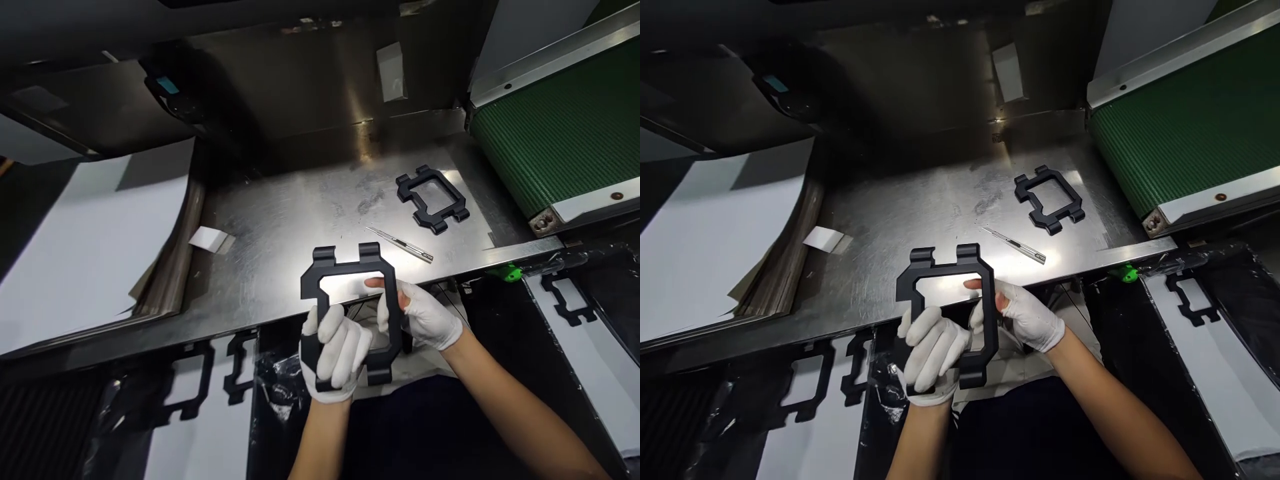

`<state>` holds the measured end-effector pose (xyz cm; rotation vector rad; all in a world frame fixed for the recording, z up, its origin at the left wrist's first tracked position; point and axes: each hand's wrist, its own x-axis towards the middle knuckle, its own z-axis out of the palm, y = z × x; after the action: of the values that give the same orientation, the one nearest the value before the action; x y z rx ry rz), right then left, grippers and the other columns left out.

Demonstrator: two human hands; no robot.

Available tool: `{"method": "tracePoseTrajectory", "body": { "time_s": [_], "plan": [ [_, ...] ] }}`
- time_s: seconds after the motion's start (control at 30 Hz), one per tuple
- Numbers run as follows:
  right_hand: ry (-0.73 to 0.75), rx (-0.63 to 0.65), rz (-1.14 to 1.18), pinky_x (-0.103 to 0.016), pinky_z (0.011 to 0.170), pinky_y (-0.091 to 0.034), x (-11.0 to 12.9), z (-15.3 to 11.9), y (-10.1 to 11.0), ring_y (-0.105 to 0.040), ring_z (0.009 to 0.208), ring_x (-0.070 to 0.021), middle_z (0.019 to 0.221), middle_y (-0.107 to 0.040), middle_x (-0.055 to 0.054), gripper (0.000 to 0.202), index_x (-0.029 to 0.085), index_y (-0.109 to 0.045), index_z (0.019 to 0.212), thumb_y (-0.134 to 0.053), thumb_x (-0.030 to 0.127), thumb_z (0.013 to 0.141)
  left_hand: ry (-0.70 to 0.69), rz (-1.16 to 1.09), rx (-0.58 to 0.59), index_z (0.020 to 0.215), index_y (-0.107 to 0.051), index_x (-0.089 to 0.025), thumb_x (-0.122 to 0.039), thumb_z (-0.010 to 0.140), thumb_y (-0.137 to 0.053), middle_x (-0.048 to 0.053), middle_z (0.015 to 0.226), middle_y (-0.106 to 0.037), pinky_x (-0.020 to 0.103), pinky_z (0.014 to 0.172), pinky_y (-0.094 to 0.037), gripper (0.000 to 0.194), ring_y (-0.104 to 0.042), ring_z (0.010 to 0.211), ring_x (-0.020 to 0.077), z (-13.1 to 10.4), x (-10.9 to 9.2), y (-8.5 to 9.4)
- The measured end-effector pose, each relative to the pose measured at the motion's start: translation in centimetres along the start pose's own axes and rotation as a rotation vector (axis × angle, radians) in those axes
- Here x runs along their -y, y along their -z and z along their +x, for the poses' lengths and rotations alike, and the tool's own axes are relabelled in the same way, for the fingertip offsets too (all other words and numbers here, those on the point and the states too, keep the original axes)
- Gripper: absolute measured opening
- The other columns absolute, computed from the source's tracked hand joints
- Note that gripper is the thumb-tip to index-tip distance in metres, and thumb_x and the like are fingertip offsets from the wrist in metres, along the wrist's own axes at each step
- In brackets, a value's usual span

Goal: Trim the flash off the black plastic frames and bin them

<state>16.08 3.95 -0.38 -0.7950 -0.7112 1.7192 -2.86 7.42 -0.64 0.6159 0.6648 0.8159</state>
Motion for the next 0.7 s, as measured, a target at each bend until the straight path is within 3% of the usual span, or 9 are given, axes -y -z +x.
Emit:
{"method": "tracePoseTrajectory", "body": {
  "time_s": [0.13,0.27,0.33,0.4,0.5,0.63,0.7],
  "plan": [
    [-0.067,-0.069,-0.203,-0.032,0.068,-0.052,-0.3,0.4,-1.2,-0.062,0.068,-0.0189,0.073,-0.068,-0.003,0.077,0.015,-0.075,0.131,-0.044,0.082,0.108,-0.146,-0.317,0.086,0.069,-0.021,-0.028,-0.055,0.113,-0.042,-0.016,0.028,-0.005,0.029,0.032,-0.022,0.056,-0.004,0.020,0.0112,-0.5,-0.1,0.8],
    [0.044,-0.249,-0.438,-0.033,0.074,-0.051,-0.3,1.2,-2.0,-0.059,0.075,-0.0194,0.084,-0.069,-0.004,0.068,0.020,-0.079,0.116,-0.054,0.082,0.104,-0.199,-0.528,0.195,0.071,-0.030,-0.026,-0.043,0.115,-0.044,-0.017,0.028,-0.013,0.025,0.036,-0.022,0.049,-0.003,0.020,0.0084,-1.3,-1.3,1.1],
    [0.026,-0.217,-0.371,-0.034,0.078,-0.053,-0.3,1.7,-2.3,-0.061,0.081,-0.0201,0.093,-0.070,-0.006,0.065,0.021,-0.077,0.121,-0.059,0.081,0.102,-0.198,-0.560,0.190,0.071,-0.033,-0.026,-0.041,0.115,-0.044,-0.016,0.029,-0.015,0.026,0.040,-0.025,0.048,-0.007,0.023,0.0097,-1.9,-1.9,1.0],
    [-0.029,-0.106,-0.229,-0.034,0.080,-0.054,-0.3,2.1,-2.8,-0.063,0.082,-0.0197,0.095,-0.070,-0.005,0.062,0.023,-0.073,0.131,-0.066,0.077,0.101,-0.200,-0.570,0.178,0.070,-0.035,-0.026,-0.039,0.115,-0.043,-0.015,0.031,-0.016,0.027,0.043,-0.027,0.047,-0.009,0.026,0.0109,-2.6,-2.4,0.9],
    [-0.051,-0.003,-0.164,-0.032,0.073,-0.051,-0.6,2.6,-4.1,-0.058,0.071,-0.0171,0.082,-0.065,0.000,0.061,0.024,-0.071,0.133,-0.074,0.073,0.098,-0.199,-0.574,0.126,0.071,-0.040,-0.026,-0.037,0.114,-0.045,-0.013,0.034,-0.015,0.028,0.048,-0.030,0.045,-0.013,0.033,0.0123,-4.0,-2.9,1.2],
    [-0.201,0.002,-0.393,-0.032,0.063,-0.046,-1.9,3.5,-6.3,-0.055,0.063,-0.0190,0.070,-0.062,-0.001,0.072,0.020,-0.075,0.120,-0.050,0.085,0.103,-0.220,-0.593,-0.025,0.072,-0.048,-0.024,-0.040,0.112,-0.053,-0.010,0.038,-0.021,0.029,0.056,-0.037,0.043,-0.030,0.041,0.0149,-6.4,-3.4,2.6],
    [-0.205,-0.046,-0.560,-0.032,0.060,-0.043,-2.8,4.2,-7.1,-0.052,0.062,-0.0192,0.068,-0.060,-0.001,0.076,0.020,-0.076,0.109,-0.045,0.089,0.102,-0.250,-0.607,-0.092,0.074,-0.051,-0.022,-0.041,0.111,-0.056,-0.010,0.040,-0.025,0.030,0.060,-0.040,0.041,-0.036,0.044,0.0154,-7.6,-3.6,3.7]
  ]
}}
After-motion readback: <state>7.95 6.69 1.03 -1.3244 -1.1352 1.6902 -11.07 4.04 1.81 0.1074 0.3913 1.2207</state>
